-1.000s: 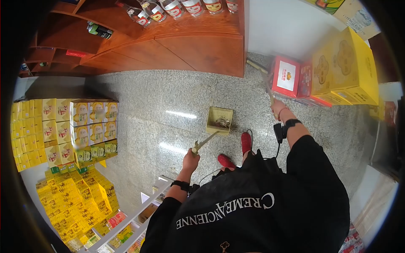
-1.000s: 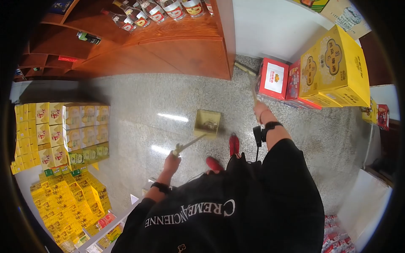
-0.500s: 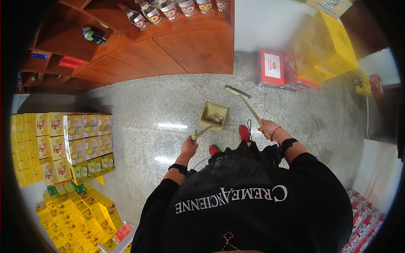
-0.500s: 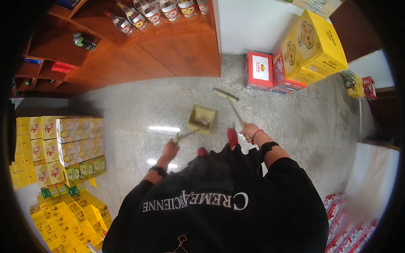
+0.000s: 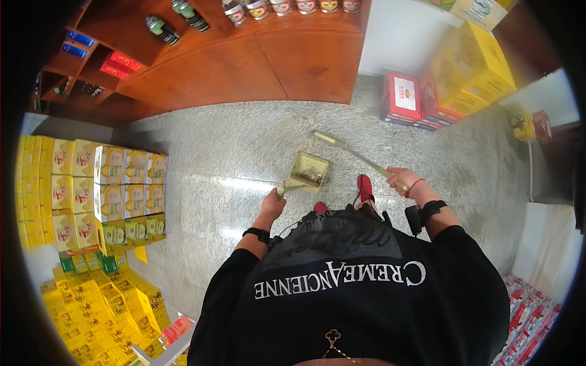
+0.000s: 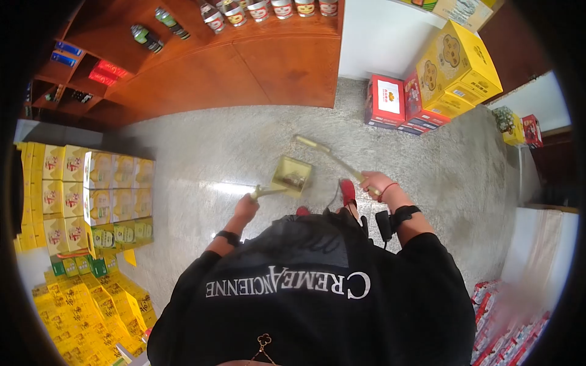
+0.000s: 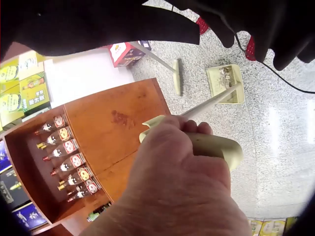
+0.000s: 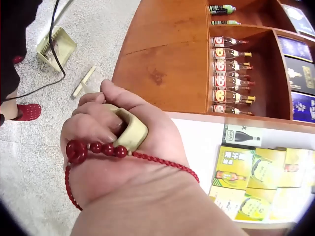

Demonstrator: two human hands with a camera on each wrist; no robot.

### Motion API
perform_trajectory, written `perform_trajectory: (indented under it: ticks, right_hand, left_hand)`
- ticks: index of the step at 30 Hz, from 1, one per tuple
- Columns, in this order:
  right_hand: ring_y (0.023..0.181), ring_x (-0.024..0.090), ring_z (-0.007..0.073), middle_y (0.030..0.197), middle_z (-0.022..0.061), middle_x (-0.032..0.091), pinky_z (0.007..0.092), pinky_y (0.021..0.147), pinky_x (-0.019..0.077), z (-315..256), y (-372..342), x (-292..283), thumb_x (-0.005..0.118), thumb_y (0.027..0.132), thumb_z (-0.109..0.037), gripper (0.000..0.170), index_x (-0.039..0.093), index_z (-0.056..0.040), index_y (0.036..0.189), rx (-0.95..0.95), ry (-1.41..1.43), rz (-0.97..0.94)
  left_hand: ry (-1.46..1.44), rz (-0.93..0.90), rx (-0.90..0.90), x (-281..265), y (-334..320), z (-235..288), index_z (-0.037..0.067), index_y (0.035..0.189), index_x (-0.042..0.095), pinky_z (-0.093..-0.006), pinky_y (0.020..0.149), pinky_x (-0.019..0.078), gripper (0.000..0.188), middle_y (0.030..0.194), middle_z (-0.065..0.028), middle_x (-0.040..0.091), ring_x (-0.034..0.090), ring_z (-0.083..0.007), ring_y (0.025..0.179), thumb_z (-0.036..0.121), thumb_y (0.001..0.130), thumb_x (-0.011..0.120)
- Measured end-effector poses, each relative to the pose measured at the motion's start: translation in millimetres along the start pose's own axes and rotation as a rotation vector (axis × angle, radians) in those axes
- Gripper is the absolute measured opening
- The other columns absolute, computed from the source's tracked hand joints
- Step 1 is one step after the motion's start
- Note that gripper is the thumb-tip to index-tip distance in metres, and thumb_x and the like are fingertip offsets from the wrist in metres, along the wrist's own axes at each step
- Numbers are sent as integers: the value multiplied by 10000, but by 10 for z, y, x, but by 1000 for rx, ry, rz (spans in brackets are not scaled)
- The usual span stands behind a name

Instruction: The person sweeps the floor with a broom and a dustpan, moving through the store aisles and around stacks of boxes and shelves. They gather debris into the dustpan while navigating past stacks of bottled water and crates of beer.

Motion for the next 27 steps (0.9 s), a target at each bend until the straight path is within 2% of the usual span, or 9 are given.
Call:
perform_trajectory:
  ticks: [3,5,6,8,11,13,18,21,27]
  right_hand:
    - [420,376,70,639,11,476,225,336,245,-211,-10,-109,595,726,-59,700,320,-122,1367,-65,-7,95]
    - [399,381,86,621,20,472,235,329,243,-344,32,-190,588,728,-57,554,441,-98,1260,-64,34,238]
    - [399,381,86,621,20,472,235,329,243,-374,137,-185,588,728,-57,554,441,-98,1260,-73,23,226]
    - [378,404,148,560,53,457,292,320,274,-407,505,-252,571,755,-95,71,524,-55,790,-156,40,277]
    - [369,426,190,520,72,457,338,320,300,-141,1302,-173,577,762,-102,106,519,-34,705,-37,163,212]
    - [370,452,217,500,89,462,363,329,324,-76,1668,96,587,766,-111,165,507,-25,651,-87,352,191]
    - [375,417,172,518,56,439,303,344,333,-178,1319,1008,571,790,-79,152,470,-58,678,23,140,154]
    - [396,422,172,579,65,460,302,357,351,-206,1257,1186,580,784,-76,95,487,-59,772,74,-74,87]
    - [420,409,124,646,45,473,267,346,334,-337,1097,1743,582,777,-84,152,495,-100,900,160,-379,-119]
  left_hand:
    - [-32,58,-80,-102,-238,-290,26,1035,500,-472,787,449,368,937,-233,605,566,-404,906,206,721,563]
    - [-70,125,-129,-237,-448,-419,19,986,516,-479,783,448,329,913,-243,604,562,-417,894,195,712,566]
    - [-74,141,-139,-242,-512,-532,19,986,516,-479,783,448,329,913,-243,604,562,-417,894,195,712,566]
    - [-86,161,-178,-214,-612,-782,19,970,518,-477,784,448,313,906,-246,602,561,-419,891,187,711,568]
    - [-103,191,-236,-290,-808,-958,18,950,521,-476,785,445,296,896,-243,602,561,-414,889,189,712,567]
    - [-124,220,-266,-332,-922,-1057,18,932,517,-481,774,441,284,888,-241,600,560,-411,881,191,712,565]
    - [-167,253,-313,-272,-1066,-1327,22,925,510,-479,766,441,285,893,-236,600,558,-415,872,196,709,573]
    - [-212,265,-294,-286,-1100,-1371,27,927,511,-477,769,440,281,901,-235,599,557,-413,881,199,713,570]
    - [-258,274,-312,-196,-1042,-1459,34,969,505,-474,786,436,307,906,-233,598,551,-411,903,202,720,573]
Point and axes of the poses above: each hand's wrist, its own y-axis towards the middle knuckle, its own x-axis out of the palm, z = x × y, the point moved 8 cm from there along y, towards the middle knuckle
